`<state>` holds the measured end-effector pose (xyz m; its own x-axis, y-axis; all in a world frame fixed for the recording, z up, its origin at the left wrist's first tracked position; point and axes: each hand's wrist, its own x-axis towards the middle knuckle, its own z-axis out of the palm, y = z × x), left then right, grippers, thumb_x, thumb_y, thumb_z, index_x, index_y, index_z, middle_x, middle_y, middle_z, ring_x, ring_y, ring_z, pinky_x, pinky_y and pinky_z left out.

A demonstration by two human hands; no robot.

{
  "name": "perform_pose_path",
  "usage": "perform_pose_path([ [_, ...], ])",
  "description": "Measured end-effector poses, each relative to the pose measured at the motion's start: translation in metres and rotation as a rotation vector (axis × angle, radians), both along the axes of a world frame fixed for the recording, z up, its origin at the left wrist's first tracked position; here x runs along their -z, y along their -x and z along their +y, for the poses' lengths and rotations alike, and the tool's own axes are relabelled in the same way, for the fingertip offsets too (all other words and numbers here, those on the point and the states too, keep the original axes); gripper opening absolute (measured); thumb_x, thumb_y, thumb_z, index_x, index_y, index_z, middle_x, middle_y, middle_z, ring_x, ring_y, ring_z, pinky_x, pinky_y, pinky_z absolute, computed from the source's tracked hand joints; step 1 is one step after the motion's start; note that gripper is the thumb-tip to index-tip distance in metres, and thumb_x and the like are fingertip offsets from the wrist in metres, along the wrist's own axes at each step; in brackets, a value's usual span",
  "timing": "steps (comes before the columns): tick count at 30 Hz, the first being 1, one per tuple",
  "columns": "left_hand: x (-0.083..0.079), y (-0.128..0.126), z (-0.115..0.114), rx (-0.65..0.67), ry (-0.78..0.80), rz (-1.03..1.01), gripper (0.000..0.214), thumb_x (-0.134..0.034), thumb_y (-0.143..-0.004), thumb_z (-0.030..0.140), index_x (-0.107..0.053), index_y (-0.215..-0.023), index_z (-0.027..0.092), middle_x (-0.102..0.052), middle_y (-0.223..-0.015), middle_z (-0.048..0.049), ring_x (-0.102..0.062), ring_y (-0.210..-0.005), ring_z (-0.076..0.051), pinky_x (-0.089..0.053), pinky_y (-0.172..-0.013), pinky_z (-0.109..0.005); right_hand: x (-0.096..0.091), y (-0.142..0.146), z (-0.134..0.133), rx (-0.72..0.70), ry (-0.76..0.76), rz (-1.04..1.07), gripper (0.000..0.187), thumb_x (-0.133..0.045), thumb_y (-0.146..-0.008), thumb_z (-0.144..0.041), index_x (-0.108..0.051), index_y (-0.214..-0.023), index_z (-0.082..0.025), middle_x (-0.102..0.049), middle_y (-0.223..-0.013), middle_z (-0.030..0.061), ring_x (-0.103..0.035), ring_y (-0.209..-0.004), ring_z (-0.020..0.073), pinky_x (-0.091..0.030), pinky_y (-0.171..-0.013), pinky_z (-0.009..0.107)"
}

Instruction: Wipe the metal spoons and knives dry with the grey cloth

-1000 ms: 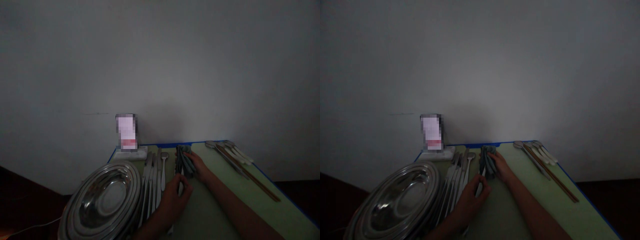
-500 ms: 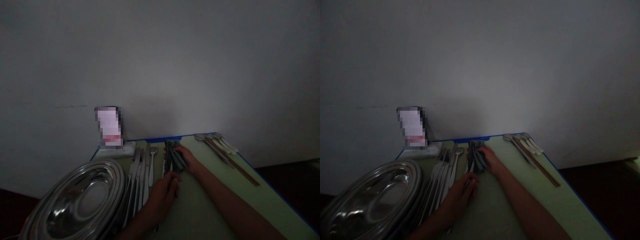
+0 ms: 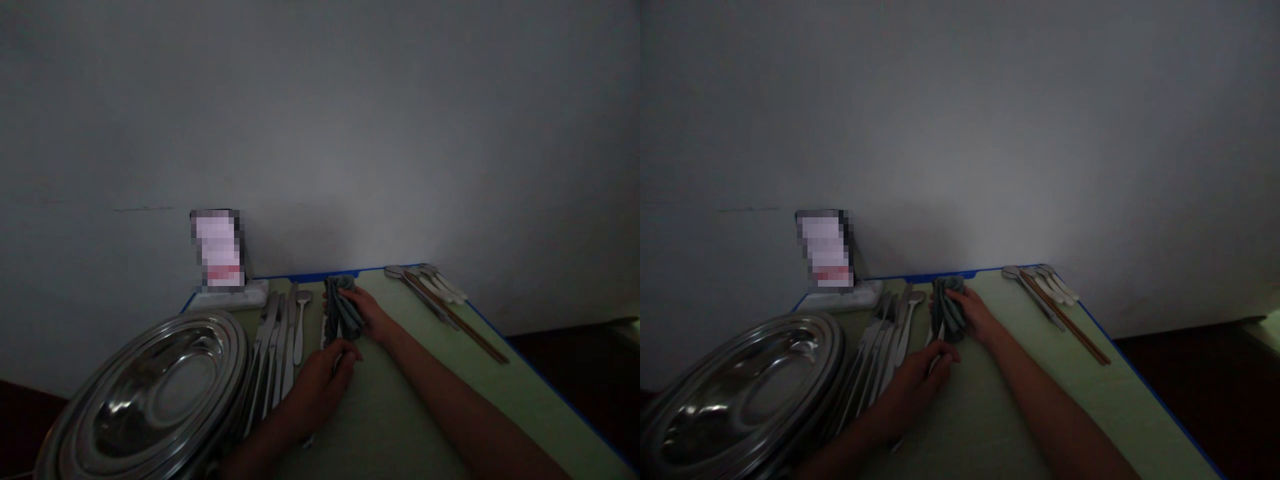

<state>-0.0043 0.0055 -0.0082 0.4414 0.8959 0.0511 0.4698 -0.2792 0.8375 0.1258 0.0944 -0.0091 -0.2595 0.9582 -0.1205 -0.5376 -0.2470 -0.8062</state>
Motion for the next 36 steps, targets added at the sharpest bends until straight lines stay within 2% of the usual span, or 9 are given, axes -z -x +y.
perform_pose_path([
  [3,-0.0007,-0.0002,0.0001,0.003,0.021,0.007,0.025,-0.035,-0.090,0.030,-0.057,-0.092,0.018,-0.047,-0.062,0.0042,-0.045,-0.058,-0.012,-0.032,-0.054,-0.022,-0.0001,0.0005,0.0008,-0.004,0.016,0.004,0.012,-0.060,-0.069,-0.021,-0.061,-0.080,-0.015,-0.071,-0.075,0.0065,-0.067,-0.077,0.0204,-0.053,-0.070,0.033],
  [9,-0.0019,-0.0002,0.0003,0.013,0.010,0.009,0.024,-0.036,-0.090,0.029,-0.057,-0.091,0.018,-0.050,-0.067,0.0028,-0.048,-0.063,-0.013,-0.034,-0.059,-0.022,0.0034,-0.0005,0.0035,-0.018,0.020,0.004,0.010,-0.057,-0.068,-0.017,-0.061,-0.077,-0.016,-0.071,-0.075,0.0055,-0.067,-0.075,0.0198,-0.052,-0.070,0.032],
  [16,0.0020,0.0001,0.0003,0.034,0.061,-0.067,0.025,-0.031,-0.092,0.030,-0.053,-0.090,0.018,-0.043,-0.059,0.0053,-0.043,-0.055,-0.011,-0.031,-0.053,-0.022,-0.0001,-0.0024,0.0016,-0.094,0.083,0.061,0.028,-0.044,-0.065,-0.019,-0.063,-0.086,-0.016,-0.071,-0.075,0.0060,-0.066,-0.078,0.0210,-0.051,-0.072,0.034],
  [21,0.0011,-0.0006,0.0007,0.030,0.091,-0.083,0.027,-0.028,-0.092,0.031,-0.052,-0.092,0.018,-0.043,-0.060,0.0049,-0.042,-0.056,-0.011,-0.031,-0.053,-0.022,0.0000,-0.0015,0.0023,-0.069,0.099,0.050,0.033,-0.044,-0.065,-0.018,-0.062,-0.092,-0.016,-0.071,-0.074,0.0053,-0.066,-0.074,0.0203,-0.051,-0.071,0.033],
  [26,0.0022,0.0004,0.0014,0.036,0.095,-0.102,0.026,-0.029,-0.092,0.033,-0.051,-0.092,0.018,-0.038,-0.059,0.0055,-0.038,-0.054,-0.011,-0.028,-0.050,-0.021,0.0038,-0.0013,0.0066,-0.070,0.106,0.057,0.029,-0.045,-0.069,-0.018,-0.063,-0.093,-0.016,-0.071,-0.074,0.0050,-0.066,-0.073,0.0197,-0.051,-0.071,0.033],
  [31,0.0053,0.0020,0.0016,0.028,0.058,-0.066,0.028,-0.029,-0.092,0.032,-0.052,-0.095,0.019,-0.039,-0.061,0.0046,-0.041,-0.057,-0.012,-0.029,-0.052,-0.022,0.0072,-0.0041,0.0099,-0.116,0.125,0.086,0.027,-0.045,-0.075,-0.025,-0.064,-0.092,-0.015,-0.071,-0.078,0.0065,-0.066,-0.076,0.0204,-0.051,-0.071,0.033],
  [36,0.0047,0.0020,0.0010,0.027,0.036,-0.047,0.028,-0.029,-0.093,0.032,-0.053,-0.095,0.020,-0.040,-0.061,0.0047,-0.041,-0.057,-0.012,-0.028,-0.052,-0.022,-0.0002,-0.0032,0.0069,-0.121,0.193,0.112,0.032,-0.039,-0.078,-0.025,-0.064,-0.095,-0.014,-0.071,-0.078,0.0077,-0.066,-0.076,0.0206,-0.051,-0.072,0.034],
])
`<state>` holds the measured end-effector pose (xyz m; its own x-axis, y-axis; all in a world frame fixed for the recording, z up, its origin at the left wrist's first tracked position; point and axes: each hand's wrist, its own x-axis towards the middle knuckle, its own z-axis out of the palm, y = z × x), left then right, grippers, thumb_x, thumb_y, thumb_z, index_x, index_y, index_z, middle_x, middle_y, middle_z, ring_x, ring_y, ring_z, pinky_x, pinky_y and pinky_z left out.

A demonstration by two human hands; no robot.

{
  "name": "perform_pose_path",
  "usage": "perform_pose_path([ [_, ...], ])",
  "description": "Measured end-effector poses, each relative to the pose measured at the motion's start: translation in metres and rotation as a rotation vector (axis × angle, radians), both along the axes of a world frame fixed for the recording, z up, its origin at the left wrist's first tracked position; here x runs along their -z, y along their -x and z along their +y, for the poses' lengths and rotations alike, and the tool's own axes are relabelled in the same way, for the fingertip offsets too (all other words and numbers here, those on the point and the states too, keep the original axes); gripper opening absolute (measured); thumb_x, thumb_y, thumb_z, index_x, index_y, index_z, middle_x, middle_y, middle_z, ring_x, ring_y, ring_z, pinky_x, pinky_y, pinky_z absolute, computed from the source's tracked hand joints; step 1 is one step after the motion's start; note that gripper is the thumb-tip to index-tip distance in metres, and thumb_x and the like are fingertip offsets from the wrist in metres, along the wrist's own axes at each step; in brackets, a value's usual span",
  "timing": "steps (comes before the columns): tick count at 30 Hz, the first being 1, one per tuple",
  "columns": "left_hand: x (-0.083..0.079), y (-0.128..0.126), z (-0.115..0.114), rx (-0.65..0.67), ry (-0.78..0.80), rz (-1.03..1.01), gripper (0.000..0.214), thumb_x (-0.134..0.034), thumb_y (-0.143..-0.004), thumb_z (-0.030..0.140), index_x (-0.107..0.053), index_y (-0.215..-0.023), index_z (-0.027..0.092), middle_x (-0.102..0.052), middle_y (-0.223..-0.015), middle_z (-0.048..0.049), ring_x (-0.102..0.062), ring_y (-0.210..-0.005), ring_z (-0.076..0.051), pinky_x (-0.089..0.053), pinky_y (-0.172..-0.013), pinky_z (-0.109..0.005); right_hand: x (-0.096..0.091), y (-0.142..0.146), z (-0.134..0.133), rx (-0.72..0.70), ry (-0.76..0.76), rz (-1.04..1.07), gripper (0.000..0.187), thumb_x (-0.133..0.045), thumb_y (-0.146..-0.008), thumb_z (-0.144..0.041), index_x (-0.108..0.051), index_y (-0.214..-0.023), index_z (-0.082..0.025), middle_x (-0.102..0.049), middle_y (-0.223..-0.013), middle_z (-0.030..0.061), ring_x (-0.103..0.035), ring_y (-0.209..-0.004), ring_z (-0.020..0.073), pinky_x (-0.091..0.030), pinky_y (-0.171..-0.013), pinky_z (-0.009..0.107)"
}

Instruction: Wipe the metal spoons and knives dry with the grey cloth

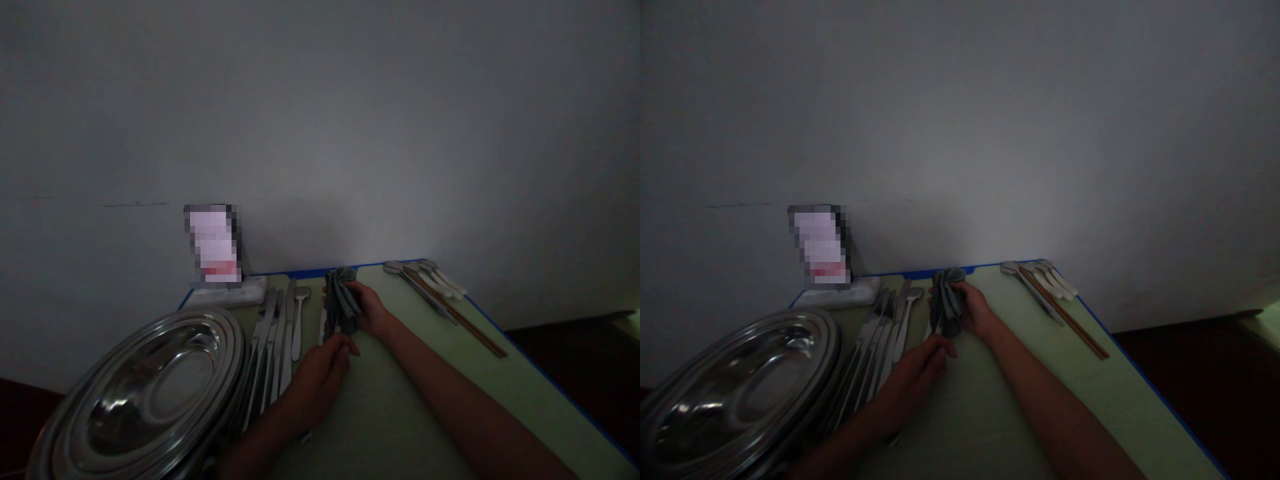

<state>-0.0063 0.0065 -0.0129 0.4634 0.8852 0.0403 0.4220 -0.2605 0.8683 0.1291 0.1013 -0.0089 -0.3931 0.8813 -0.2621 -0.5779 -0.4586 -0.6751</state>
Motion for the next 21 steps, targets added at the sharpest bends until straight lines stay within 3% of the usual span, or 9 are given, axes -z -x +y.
perform_pose_path([
  [13,-0.0012,-0.0003,-0.0001,0.015,-0.009,0.014,0.028,-0.029,-0.093,0.031,-0.054,-0.095,0.019,-0.038,-0.059,0.0057,-0.040,-0.055,-0.012,-0.028,-0.051,-0.022,-0.0006,-0.0002,-0.0002,-0.011,0.020,-0.012,0.034,-0.038,-0.078,-0.026,-0.064,-0.096,-0.013,-0.071,-0.079,0.0085,-0.066,-0.075,0.0208,-0.051,-0.074,0.034],
  [21,-0.0020,0.0003,-0.0007,-0.020,0.006,-0.014,0.027,-0.030,-0.093,0.032,-0.053,-0.095,0.020,-0.035,-0.057,0.0066,-0.039,-0.053,-0.011,-0.027,-0.050,-0.021,-0.0005,-0.0072,0.0007,0.013,-0.054,0.143,0.040,-0.030,-0.079,-0.028,-0.063,-0.097,-0.012,-0.071,-0.079,0.0102,-0.066,-0.076,0.0234,-0.050,-0.075,0.040],
])
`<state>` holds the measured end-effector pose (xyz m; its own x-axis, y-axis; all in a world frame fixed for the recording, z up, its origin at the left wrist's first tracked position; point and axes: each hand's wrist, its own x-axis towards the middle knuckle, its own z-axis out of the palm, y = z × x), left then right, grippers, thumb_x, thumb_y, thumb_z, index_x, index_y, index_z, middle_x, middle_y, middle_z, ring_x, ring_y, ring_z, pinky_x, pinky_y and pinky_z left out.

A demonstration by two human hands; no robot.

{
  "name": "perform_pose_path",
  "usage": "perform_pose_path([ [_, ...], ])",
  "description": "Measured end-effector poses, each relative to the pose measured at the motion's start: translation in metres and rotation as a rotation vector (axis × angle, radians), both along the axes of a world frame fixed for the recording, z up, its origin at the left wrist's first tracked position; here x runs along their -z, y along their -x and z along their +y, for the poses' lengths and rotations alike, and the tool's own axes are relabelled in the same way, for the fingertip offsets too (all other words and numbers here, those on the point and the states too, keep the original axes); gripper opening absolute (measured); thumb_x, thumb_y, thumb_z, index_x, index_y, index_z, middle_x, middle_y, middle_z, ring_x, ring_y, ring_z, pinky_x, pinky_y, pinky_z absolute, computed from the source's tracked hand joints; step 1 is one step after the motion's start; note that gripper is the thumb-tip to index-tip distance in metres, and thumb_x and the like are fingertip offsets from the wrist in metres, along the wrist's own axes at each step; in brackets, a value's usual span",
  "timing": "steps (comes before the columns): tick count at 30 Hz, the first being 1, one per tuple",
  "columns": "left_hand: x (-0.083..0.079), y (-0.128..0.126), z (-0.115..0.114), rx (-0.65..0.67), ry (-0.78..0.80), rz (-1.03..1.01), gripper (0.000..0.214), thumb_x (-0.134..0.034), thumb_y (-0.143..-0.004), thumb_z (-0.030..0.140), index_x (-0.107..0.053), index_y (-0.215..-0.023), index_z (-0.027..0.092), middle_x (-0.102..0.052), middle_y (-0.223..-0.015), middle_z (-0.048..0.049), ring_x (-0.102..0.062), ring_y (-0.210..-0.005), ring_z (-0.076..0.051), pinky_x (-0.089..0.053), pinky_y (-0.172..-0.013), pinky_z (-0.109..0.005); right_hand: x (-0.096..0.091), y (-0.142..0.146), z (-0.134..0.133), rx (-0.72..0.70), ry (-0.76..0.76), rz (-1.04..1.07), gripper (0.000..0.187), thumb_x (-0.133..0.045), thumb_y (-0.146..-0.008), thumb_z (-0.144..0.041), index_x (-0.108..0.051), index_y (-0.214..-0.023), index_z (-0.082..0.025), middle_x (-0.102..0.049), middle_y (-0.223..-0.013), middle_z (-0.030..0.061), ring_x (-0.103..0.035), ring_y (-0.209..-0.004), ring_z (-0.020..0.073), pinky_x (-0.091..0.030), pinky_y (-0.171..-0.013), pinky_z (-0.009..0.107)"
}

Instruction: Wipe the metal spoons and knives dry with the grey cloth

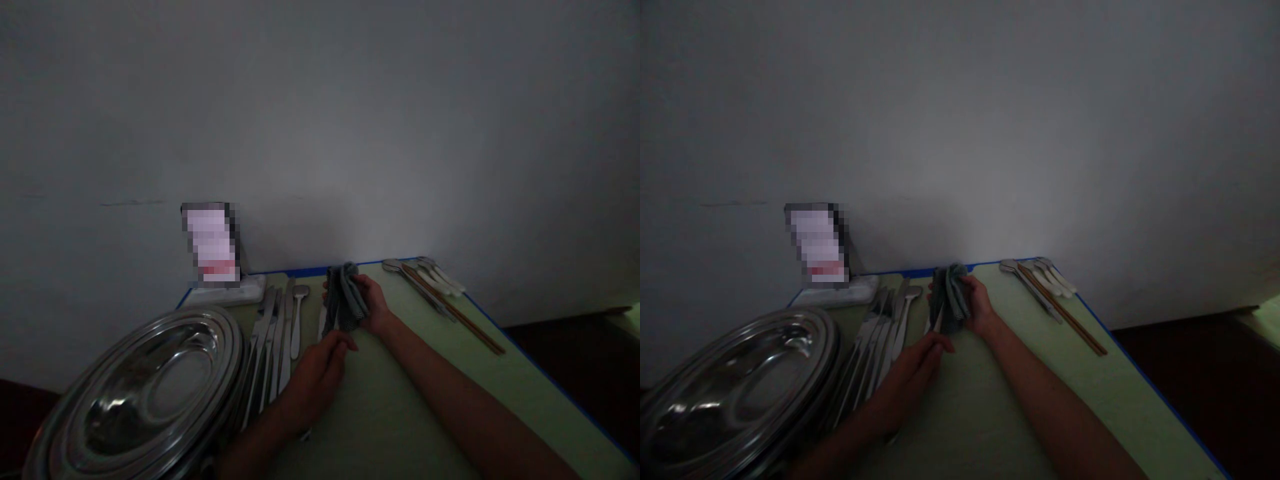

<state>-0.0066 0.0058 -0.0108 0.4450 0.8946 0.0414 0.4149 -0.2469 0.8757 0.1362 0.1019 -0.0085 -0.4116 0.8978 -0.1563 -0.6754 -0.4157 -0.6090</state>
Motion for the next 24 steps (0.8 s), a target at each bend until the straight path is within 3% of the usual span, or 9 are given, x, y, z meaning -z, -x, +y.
perform_pose_path([
  [8,0.002,-0.002,0.001,0.003,0.040,-0.038,0.026,-0.030,-0.093,0.034,-0.052,-0.096,0.019,-0.033,-0.053,0.0079,-0.036,-0.048,-0.010,-0.025,-0.046,-0.021,-0.004,-0.001,-0.002,-0.023,-0.020,0.047,0.049,-0.024,-0.085,-0.043,-0.062,-0.098,-0.015,-0.070,-0.078,0.0103,-0.066,-0.075,0.0227,-0.052,-0.069,0.038],
  [11,0.000,-0.002,0.000,0.032,0.034,-0.030,0.026,-0.029,-0.094,0.033,-0.051,-0.096,0.019,-0.035,-0.054,0.0078,-0.036,-0.048,-0.010,-0.026,-0.047,-0.021,-0.002,0.002,-0.002,-0.042,-0.030,-0.049,0.040,-0.035,-0.086,-0.043,-0.063,-0.093,-0.015,-0.070,-0.076,0.0084,-0.066,-0.070,0.0193,-0.053,-0.065,0.033],
  [16,0.001,-0.001,0.000,0.047,-0.005,0.038,0.025,-0.029,-0.094,0.030,-0.052,-0.097,0.020,-0.037,-0.055,0.0072,-0.039,-0.050,-0.010,-0.027,-0.048,-0.020,0.006,0.007,-0.002,0.128,-0.129,-0.215,0.014,-0.060,-0.076,-0.026,-0.064,-0.083,-0.014,-0.070,-0.073,0.0047,-0.065,-0.060,0.0150,-0.053,-0.056,0.026],
  [24,-0.001,-0.002,-0.001,0.067,-0.045,0.085,0.026,-0.029,-0.093,0.027,-0.054,-0.096,0.020,-0.039,-0.055,0.0068,-0.042,-0.052,-0.010,-0.029,-0.050,-0.020,0.006,0.011,-0.004,0.202,-0.154,-0.249,0.014,-0.057,-0.078,-0.028,-0.063,-0.079,-0.015,-0.070,-0.072,0.0045,-0.065,-0.059,0.0145,-0.053,-0.053,0.025],
])
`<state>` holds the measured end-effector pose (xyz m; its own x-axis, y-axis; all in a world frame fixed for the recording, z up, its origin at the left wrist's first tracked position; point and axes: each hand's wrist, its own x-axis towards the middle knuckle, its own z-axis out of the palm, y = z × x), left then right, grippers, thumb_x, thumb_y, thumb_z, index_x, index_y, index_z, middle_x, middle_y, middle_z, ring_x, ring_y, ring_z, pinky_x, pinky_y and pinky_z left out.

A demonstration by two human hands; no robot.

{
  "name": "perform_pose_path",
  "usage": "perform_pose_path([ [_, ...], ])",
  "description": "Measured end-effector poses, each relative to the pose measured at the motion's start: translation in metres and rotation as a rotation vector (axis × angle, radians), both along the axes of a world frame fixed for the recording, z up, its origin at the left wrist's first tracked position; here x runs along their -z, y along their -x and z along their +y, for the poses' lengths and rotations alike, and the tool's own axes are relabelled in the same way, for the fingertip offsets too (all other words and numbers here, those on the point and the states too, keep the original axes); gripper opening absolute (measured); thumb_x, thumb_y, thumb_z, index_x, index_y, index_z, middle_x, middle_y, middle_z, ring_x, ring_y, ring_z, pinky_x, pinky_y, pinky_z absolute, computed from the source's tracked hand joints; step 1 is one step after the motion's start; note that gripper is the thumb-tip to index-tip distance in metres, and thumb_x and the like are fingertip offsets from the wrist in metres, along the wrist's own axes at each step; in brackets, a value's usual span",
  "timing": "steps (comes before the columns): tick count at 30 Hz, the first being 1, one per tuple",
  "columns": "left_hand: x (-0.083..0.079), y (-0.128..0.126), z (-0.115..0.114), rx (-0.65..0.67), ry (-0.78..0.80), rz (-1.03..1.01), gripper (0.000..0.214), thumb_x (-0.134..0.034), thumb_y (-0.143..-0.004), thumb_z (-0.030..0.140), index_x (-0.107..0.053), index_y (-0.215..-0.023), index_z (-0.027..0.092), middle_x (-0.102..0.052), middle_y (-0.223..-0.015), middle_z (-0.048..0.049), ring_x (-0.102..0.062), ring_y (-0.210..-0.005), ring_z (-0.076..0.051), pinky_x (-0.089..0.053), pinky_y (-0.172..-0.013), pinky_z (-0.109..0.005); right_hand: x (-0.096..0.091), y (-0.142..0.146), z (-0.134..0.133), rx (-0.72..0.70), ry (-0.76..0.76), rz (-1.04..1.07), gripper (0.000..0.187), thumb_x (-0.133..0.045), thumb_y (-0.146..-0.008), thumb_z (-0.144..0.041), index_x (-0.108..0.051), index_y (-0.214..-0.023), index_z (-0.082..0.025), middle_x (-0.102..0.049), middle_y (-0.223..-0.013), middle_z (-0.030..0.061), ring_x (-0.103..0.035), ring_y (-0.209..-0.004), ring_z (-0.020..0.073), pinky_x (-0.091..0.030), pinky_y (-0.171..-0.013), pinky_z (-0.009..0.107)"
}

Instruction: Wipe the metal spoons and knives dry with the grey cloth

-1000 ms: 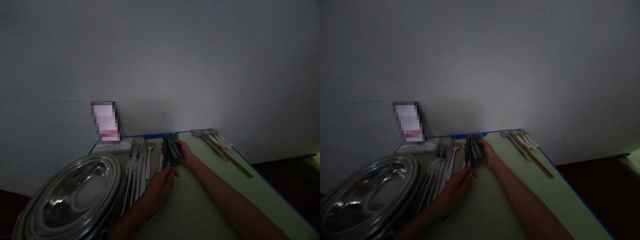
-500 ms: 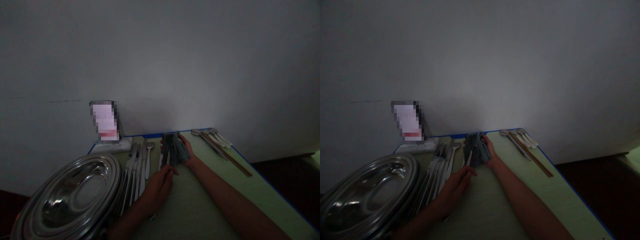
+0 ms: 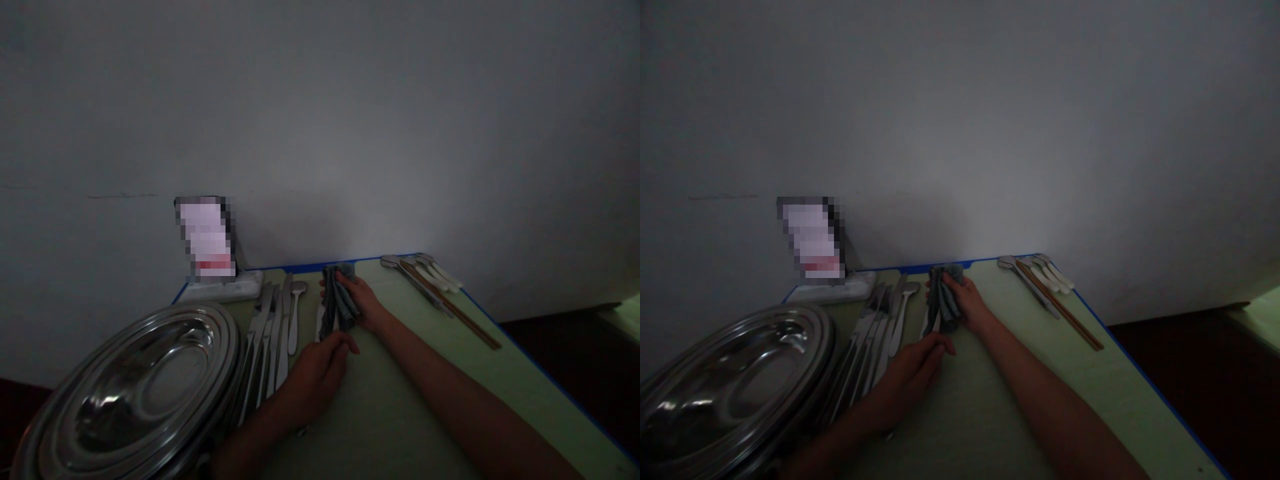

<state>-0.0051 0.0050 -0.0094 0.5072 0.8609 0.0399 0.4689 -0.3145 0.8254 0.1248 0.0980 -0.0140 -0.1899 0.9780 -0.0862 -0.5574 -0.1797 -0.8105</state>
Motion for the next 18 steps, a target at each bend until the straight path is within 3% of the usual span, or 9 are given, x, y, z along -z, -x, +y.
perform_pose_path([
  [6,0.0003,0.0001,-0.0010,0.011,-0.010,0.007,0.026,-0.030,-0.093,0.029,-0.054,-0.095,0.020,-0.042,-0.057,0.0062,-0.044,-0.054,-0.011,-0.031,-0.052,-0.021,-0.0017,-0.0025,-0.0001,-0.108,0.031,-0.048,0.013,-0.055,-0.073,-0.024,-0.062,-0.076,-0.014,-0.070,-0.069,0.0067,-0.067,-0.065,0.0178,-0.053,-0.055,0.026],
  [18,0.0008,0.0001,0.0000,0.017,-0.014,0.035,0.027,-0.029,-0.093,0.028,-0.055,-0.097,0.021,-0.042,-0.055,0.0064,-0.046,-0.053,-0.011,-0.033,-0.053,-0.021,0.0036,-0.0042,0.0036,-0.056,-0.053,-0.003,0.028,-0.057,-0.055,-0.010,-0.060,-0.081,-0.019,-0.071,-0.082,0.0015,-0.067,-0.075,0.0182,-0.053,-0.064,0.028],
])
